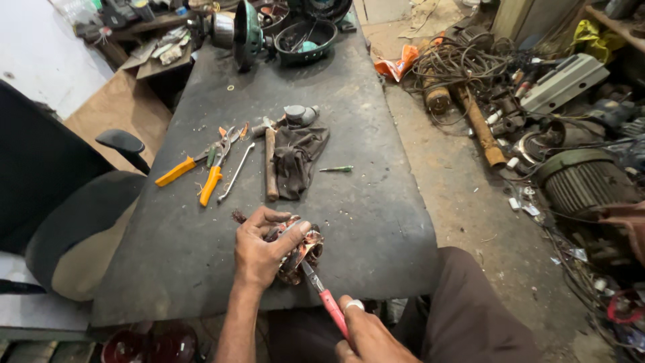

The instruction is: The person uses pliers to pull and remove copper wire from a cylindrical motor stator on a workbench. The person repeatedly grips and extracts wire segments, placing them on the table while continuing to work on the same component.

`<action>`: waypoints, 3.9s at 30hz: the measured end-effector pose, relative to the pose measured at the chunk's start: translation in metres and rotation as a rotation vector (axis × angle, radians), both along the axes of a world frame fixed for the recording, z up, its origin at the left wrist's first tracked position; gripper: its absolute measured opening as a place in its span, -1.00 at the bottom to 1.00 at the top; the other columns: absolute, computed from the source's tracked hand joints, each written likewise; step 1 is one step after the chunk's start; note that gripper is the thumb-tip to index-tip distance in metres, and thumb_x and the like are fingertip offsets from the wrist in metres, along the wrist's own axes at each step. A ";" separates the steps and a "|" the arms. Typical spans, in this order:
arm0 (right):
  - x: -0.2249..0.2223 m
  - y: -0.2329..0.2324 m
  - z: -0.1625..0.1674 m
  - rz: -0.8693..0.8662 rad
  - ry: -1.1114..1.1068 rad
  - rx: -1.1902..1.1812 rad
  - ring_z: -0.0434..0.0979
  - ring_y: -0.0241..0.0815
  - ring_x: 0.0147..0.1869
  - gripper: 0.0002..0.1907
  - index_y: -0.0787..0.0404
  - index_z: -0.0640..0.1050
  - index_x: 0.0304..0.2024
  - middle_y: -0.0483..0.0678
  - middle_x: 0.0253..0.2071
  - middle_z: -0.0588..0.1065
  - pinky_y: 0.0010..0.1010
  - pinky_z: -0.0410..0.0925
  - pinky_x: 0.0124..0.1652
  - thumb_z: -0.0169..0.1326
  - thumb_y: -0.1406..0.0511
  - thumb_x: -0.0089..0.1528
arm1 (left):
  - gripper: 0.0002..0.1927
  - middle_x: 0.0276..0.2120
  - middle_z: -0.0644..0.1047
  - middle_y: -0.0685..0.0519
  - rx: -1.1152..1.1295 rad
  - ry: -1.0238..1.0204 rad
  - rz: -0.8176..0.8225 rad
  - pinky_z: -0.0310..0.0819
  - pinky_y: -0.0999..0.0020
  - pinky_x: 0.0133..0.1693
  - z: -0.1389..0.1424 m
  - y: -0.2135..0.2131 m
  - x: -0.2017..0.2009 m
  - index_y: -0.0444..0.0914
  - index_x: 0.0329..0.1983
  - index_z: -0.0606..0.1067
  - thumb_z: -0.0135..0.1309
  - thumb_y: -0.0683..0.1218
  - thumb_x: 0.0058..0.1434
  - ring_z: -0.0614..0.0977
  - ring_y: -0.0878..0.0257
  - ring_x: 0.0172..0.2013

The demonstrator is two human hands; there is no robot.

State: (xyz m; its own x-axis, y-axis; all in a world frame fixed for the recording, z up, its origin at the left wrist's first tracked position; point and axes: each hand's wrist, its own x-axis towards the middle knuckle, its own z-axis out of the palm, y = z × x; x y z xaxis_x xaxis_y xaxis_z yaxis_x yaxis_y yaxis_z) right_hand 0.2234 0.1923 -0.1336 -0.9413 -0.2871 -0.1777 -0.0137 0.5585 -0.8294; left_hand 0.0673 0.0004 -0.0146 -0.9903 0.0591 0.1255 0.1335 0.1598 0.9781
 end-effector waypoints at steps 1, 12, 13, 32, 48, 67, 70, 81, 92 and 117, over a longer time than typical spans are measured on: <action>0.000 0.000 0.002 -0.010 0.184 -0.049 0.52 0.18 0.14 -0.28 0.38 0.16 0.36 0.31 -0.04 0.46 -0.16 0.32 0.11 0.13 0.30 0.23 | -0.68 -0.40 0.70 -0.05 0.035 -0.003 -0.010 0.56 0.50 -0.43 -0.004 -0.004 -0.002 -0.36 -0.22 0.55 0.38 -0.12 0.03 0.69 0.36 -0.45; -0.034 0.008 0.003 -0.041 -0.758 -1.148 0.46 -0.09 -0.02 -0.43 0.20 0.35 0.19 -0.04 -0.14 0.44 -0.33 0.32 -0.03 0.15 0.53 0.15 | -0.69 -0.22 0.70 -0.07 0.280 0.006 -0.069 0.55 0.40 -0.13 -0.035 -0.046 -0.024 -0.37 -0.14 0.56 0.30 -0.11 0.12 0.69 0.26 -0.22; -0.035 0.017 0.013 -0.048 -0.693 -0.955 0.46 -0.22 0.03 -0.39 0.15 0.36 0.24 -0.09 -0.10 0.47 -0.45 0.30 -0.01 0.14 0.51 0.14 | -0.68 -0.23 0.70 -0.07 0.222 0.010 -0.069 0.55 0.40 -0.12 -0.035 -0.045 -0.026 -0.37 -0.14 0.58 0.31 -0.10 0.10 0.70 0.27 -0.22; -0.228 0.051 0.117 -0.127 0.719 0.361 0.50 0.19 0.01 -0.54 0.16 0.57 0.08 0.13 -0.04 0.48 -0.06 0.39 -0.06 0.22 0.19 0.13 | -0.68 -0.32 0.71 0.00 0.154 0.014 -0.160 0.55 0.47 -0.26 -0.014 -0.040 -0.023 -0.35 -0.19 0.62 0.36 -0.07 0.07 0.67 0.37 -0.33; -0.101 0.050 0.110 -0.020 0.389 -0.132 0.75 -0.10 -0.23 -0.75 0.18 0.66 -0.16 0.01 -0.29 0.68 -0.34 0.53 -0.24 0.24 0.39 0.08 | -0.69 -0.43 0.66 0.00 0.073 -0.015 0.040 0.48 0.43 -0.38 -0.013 -0.017 -0.017 -0.35 -0.23 0.62 0.34 -0.03 0.08 0.62 0.37 -0.44; -0.099 -0.003 0.112 -0.095 0.581 -0.040 0.56 0.18 -0.33 -0.84 0.22 0.61 -0.25 0.08 -0.40 0.50 -0.06 0.39 -0.36 0.20 0.40 0.09 | -0.71 -0.32 0.70 -0.04 0.077 0.111 -0.019 0.56 0.51 -0.28 -0.022 -0.018 -0.005 -0.39 -0.15 0.58 0.32 -0.14 0.13 0.67 0.39 -0.35; -0.101 -0.004 0.114 -0.072 0.561 -0.029 0.55 0.17 -0.36 -0.85 0.21 0.60 -0.26 0.06 -0.41 0.49 -0.08 0.38 -0.39 0.21 0.41 0.10 | -0.73 -0.30 0.70 -0.02 0.155 0.105 -0.035 0.56 0.52 -0.26 -0.022 -0.021 -0.012 -0.40 -0.15 0.58 0.30 -0.14 0.17 0.66 0.40 -0.34; -0.114 -0.004 0.112 0.102 0.719 0.104 0.52 0.23 -0.40 -0.79 0.24 0.52 -0.32 0.11 -0.30 0.48 -0.03 0.37 -0.43 0.10 0.50 -0.02 | -0.73 -0.45 0.69 0.00 -0.013 -0.059 -0.030 0.49 0.52 -0.42 -0.005 -0.011 -0.025 -0.37 -0.22 0.60 0.35 -0.13 0.07 0.64 0.40 -0.47; -0.106 -0.022 0.096 -0.118 0.700 -0.103 0.57 0.17 -0.35 -0.76 0.23 0.51 -0.26 0.07 -0.38 0.50 -0.15 0.40 -0.41 0.20 0.52 0.05 | -0.75 -0.45 0.68 0.03 0.127 -0.104 0.000 0.48 0.53 -0.40 -0.005 -0.010 -0.035 -0.39 -0.26 0.62 0.33 -0.10 0.11 0.62 0.42 -0.46; -0.126 0.003 0.134 -0.098 0.674 -0.467 0.68 -0.16 -0.06 -0.76 0.25 0.65 -0.22 -0.03 -0.15 0.64 -0.36 0.54 -0.09 0.12 0.55 0.11 | -0.77 -0.45 0.65 0.07 0.210 -0.166 0.080 0.47 0.52 -0.36 -0.014 -0.024 -0.039 -0.32 -0.33 0.63 0.31 -0.06 0.10 0.61 0.43 -0.45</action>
